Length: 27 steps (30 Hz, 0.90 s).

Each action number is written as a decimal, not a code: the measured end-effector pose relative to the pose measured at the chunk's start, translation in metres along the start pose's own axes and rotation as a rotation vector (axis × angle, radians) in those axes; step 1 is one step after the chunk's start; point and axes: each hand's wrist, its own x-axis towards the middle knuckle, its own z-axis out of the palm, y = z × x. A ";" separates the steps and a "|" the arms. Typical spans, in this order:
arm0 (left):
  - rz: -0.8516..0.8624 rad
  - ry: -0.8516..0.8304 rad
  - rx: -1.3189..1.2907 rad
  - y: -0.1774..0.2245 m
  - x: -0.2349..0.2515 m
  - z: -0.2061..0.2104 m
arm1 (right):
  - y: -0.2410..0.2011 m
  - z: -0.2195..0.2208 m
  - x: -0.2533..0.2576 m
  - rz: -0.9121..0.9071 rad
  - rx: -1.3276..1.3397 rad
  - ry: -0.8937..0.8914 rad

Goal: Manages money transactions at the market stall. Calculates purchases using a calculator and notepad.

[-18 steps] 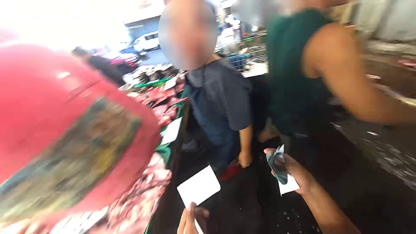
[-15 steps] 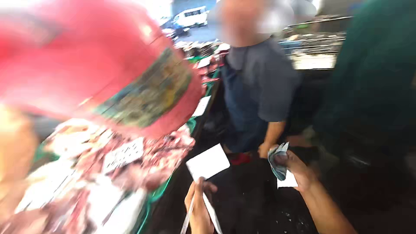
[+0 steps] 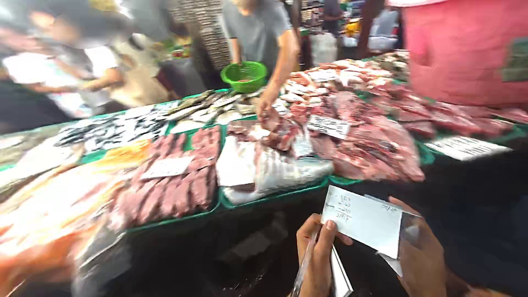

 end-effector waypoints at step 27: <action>0.996 1.193 0.347 0.284 -0.195 -0.287 | -0.006 0.425 -0.282 1.341 0.973 -2.052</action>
